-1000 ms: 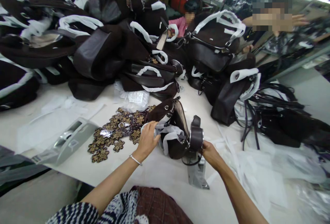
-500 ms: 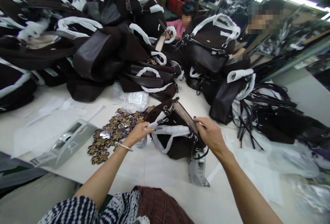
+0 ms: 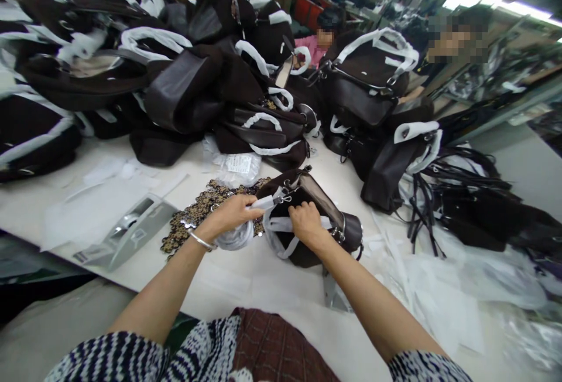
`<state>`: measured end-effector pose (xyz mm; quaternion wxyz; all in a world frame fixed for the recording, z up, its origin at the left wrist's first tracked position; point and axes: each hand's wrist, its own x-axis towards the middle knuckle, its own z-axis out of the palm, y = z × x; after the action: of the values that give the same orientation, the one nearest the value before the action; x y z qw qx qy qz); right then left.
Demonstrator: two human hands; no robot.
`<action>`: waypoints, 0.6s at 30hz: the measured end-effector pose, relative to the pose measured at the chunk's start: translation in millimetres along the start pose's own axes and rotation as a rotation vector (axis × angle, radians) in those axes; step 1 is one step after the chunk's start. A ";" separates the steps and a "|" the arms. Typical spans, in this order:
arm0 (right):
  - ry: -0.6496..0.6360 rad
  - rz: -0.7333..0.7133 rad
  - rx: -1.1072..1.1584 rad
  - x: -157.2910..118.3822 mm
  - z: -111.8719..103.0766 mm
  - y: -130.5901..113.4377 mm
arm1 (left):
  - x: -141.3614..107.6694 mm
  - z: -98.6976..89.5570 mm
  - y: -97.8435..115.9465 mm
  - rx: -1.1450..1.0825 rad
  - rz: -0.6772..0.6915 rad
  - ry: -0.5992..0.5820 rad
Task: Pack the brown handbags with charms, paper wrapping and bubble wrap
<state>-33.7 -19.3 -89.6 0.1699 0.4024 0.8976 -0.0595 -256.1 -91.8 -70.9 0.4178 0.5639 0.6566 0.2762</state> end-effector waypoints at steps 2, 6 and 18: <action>-0.034 -0.025 0.008 1.3 4.9 -2.7 | -2.1 5.8 -0.8 0.320 0.073 0.212; -0.090 -0.043 0.034 -4.0 2.0 0.1 | -10.3 31.7 -2.1 0.414 0.330 0.373; -0.211 -0.011 0.349 -20.8 -20.7 1.8 | -7.7 93.6 -42.3 0.062 0.264 -0.164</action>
<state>-24.8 -27.7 -62.9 0.1901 0.4123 0.8531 -0.2570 -197.0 -118.4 -151.0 0.4125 0.6784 0.5489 0.2615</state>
